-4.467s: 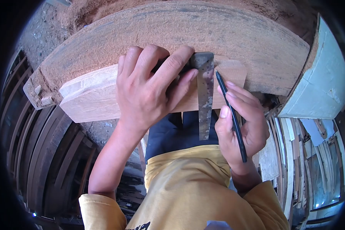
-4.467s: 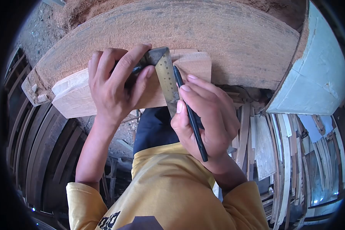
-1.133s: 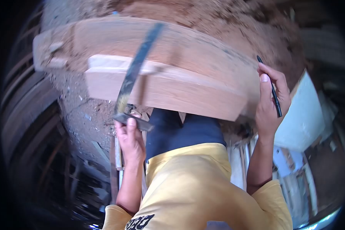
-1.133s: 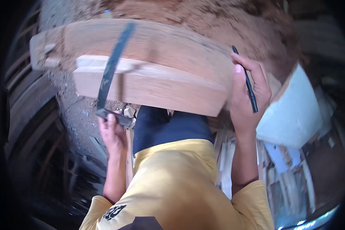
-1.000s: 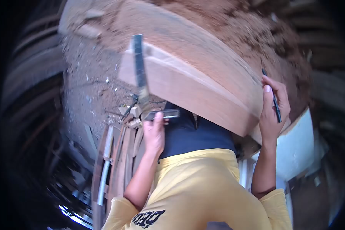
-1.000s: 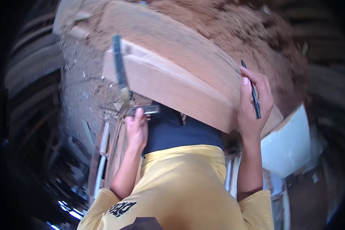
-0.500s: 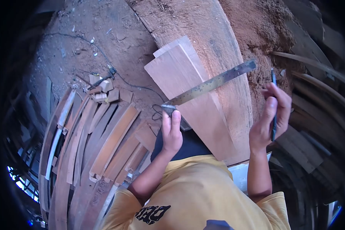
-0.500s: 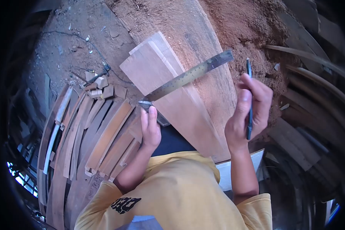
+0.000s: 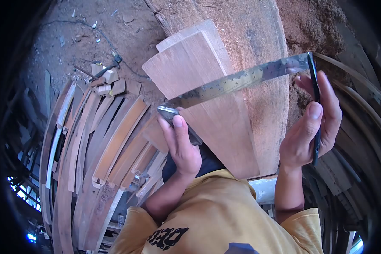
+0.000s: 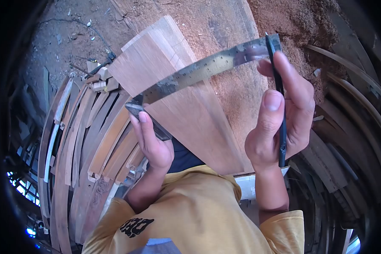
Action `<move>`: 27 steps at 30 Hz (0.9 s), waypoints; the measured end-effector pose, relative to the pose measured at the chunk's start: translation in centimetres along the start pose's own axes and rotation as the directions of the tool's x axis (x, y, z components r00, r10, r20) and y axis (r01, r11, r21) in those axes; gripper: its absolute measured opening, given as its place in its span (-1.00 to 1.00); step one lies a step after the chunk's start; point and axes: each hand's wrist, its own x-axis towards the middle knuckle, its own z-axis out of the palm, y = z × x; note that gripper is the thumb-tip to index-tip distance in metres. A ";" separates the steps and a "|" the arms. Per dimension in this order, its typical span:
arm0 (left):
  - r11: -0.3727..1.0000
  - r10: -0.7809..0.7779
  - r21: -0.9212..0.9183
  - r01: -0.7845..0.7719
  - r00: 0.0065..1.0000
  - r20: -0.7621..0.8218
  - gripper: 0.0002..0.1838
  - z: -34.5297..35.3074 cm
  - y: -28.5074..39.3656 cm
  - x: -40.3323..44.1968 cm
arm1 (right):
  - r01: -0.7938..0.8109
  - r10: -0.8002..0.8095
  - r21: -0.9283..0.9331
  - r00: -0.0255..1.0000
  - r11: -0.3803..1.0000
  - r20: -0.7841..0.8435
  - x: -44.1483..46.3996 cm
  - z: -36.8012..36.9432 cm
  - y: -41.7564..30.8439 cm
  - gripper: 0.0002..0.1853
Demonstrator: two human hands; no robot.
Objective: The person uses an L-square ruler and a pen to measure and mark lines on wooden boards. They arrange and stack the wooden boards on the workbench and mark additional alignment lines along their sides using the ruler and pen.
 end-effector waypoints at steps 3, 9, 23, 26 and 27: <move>0.996 -0.015 -0.089 0.015 1.000 0.001 -0.54 1.0 0.9 0.5 | 0.011 -0.013 0.029 0.999 1.000 0.046 0.2 -0.1 -0.8 -0.59; 0.997 -0.004 -0.080 0.003 1.000 -0.004 -0.55 0.7 0.6 0.5 | 0.052 -0.031 -0.114 0.983 0.992 0.181 0.6 -0.4 -1.8 -0.67; 0.998 0.013 -0.070 -0.011 0.999 0.037 -0.44 0.1 0.3 0.7 | 0.069 -0.058 -0.041 0.973 0.997 0.223 0.9 0.1 -1.5 -0.70; 0.997 0.005 -0.075 -0.003 1.000 0.028 -0.45 0.3 0.4 0.7 | 0.084 -0.073 -0.038 0.969 0.996 0.235 1.1 0.2 -1.4 -0.71; 0.997 0.003 -0.077 -0.001 1.000 0.025 -0.45 0.5 0.6 0.7 | 0.086 -0.078 -0.025 0.969 0.996 0.234 1.1 0.4 -1.4 -0.73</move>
